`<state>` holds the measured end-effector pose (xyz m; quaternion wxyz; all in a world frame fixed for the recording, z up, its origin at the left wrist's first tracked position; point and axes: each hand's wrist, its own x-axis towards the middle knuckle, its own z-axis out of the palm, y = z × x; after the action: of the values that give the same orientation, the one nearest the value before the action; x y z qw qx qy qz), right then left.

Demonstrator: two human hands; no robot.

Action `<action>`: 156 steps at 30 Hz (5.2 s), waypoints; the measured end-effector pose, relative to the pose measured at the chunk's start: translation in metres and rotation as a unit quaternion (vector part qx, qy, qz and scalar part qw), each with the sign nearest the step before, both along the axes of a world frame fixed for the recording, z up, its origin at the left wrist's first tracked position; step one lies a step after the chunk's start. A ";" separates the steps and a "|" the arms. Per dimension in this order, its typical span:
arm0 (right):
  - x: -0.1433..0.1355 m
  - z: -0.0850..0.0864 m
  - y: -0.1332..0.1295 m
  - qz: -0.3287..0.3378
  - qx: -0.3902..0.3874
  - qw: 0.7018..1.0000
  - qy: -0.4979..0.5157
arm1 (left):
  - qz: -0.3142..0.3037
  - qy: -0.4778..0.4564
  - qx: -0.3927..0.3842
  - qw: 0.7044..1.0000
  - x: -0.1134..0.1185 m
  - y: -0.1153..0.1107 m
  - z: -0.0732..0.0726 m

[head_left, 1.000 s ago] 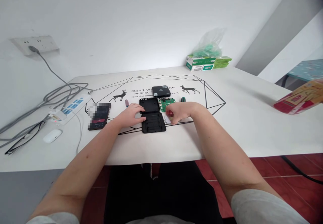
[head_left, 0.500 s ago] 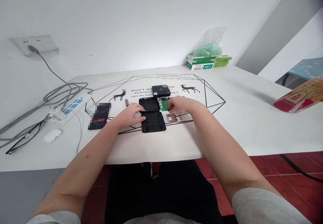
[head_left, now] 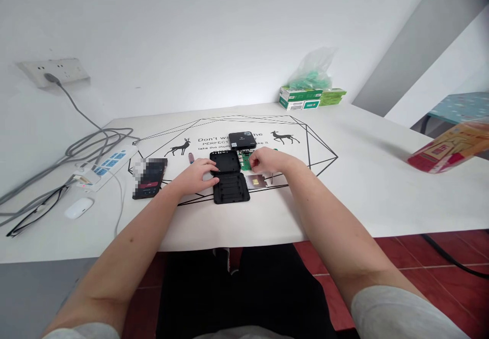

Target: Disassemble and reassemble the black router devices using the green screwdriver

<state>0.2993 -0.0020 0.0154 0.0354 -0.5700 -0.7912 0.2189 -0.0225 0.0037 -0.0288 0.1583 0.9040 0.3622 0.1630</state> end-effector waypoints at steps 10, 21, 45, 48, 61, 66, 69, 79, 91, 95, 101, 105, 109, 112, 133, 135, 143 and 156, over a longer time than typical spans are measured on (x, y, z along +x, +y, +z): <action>0.016 0.003 0.004 -0.038 0.102 0.982 0.153 | 0.081 -0.029 0.056 0.995 -0.005 0.012 -0.006; 0.009 -0.009 0.012 -0.036 0.105 0.987 0.119 | 0.088 -0.021 0.083 0.992 -0.008 0.017 -0.008; -0.019 -0.023 0.005 0.073 0.124 0.978 0.148 | 0.059 0.004 0.067 0.996 -0.003 0.019 -0.013; -0.037 -0.040 0.011 0.084 0.156 0.969 0.171 | 0.065 0.009 0.055 0.996 0.000 0.019 -0.011; -0.045 -0.055 0.024 0.116 0.137 0.972 0.155 | 0.104 0.015 0.002 0.994 0.002 0.011 -0.001; -0.047 -0.054 0.023 0.121 0.143 0.975 0.123 | 0.095 0.011 0.007 0.995 0.002 0.012 -0.002; -0.044 -0.049 0.019 0.081 0.163 0.980 0.086 | 0.092 0.010 0.012 0.996 0.001 0.014 -0.004; -0.047 -0.020 0.003 -0.211 -0.044 0.919 0.329 | 0.091 0.013 0.022 0.996 0.001 0.014 -0.003; -0.057 -0.017 0.003 -0.303 -0.116 0.805 0.497 | 0.092 0.002 0.010 0.996 0.001 0.012 0.000; -0.061 -0.024 0.006 -0.308 -0.114 0.801 0.501 | 0.092 -0.013 -0.002 0.996 0.002 0.010 0.002; -0.061 -0.030 0.009 -0.297 -0.109 0.813 0.489 | 0.099 -0.010 0.012 0.995 0.003 0.012 0.000; -0.058 -0.029 0.008 -0.279 -0.109 0.833 0.465 | 0.103 -0.014 0.013 0.995 0.003 0.012 -0.001; -0.055 -0.027 0.007 -0.261 -0.116 0.851 0.440 | 0.104 -0.012 0.016 0.994 0.004 0.012 -0.001; -0.052 -0.025 0.005 -0.237 -0.121 0.867 0.420 | 0.111 -0.016 0.017 0.994 0.005 0.012 -0.002; -0.048 -0.027 0.009 -0.194 -0.057 0.961 0.188 | 0.099 -0.040 0.018 0.994 0.007 0.011 -0.003; -0.048 -0.026 0.008 -0.196 -0.063 0.958 0.198 | 0.093 -0.036 0.022 0.995 0.007 0.011 -0.003; -0.053 -0.019 -0.001 -0.186 -0.046 0.963 0.189 | 0.086 -0.035 0.032 0.995 0.007 0.013 -0.004; -0.034 -0.005 -0.006 -0.076 0.040 0.996 0.029 | 0.060 -0.013 0.040 0.997 0.002 0.016 -0.011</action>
<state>0.2655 -0.0080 0.0107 0.0974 -0.6200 -0.7525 0.1998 -0.0202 0.0195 -0.0398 0.1162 0.8841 0.4069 0.1981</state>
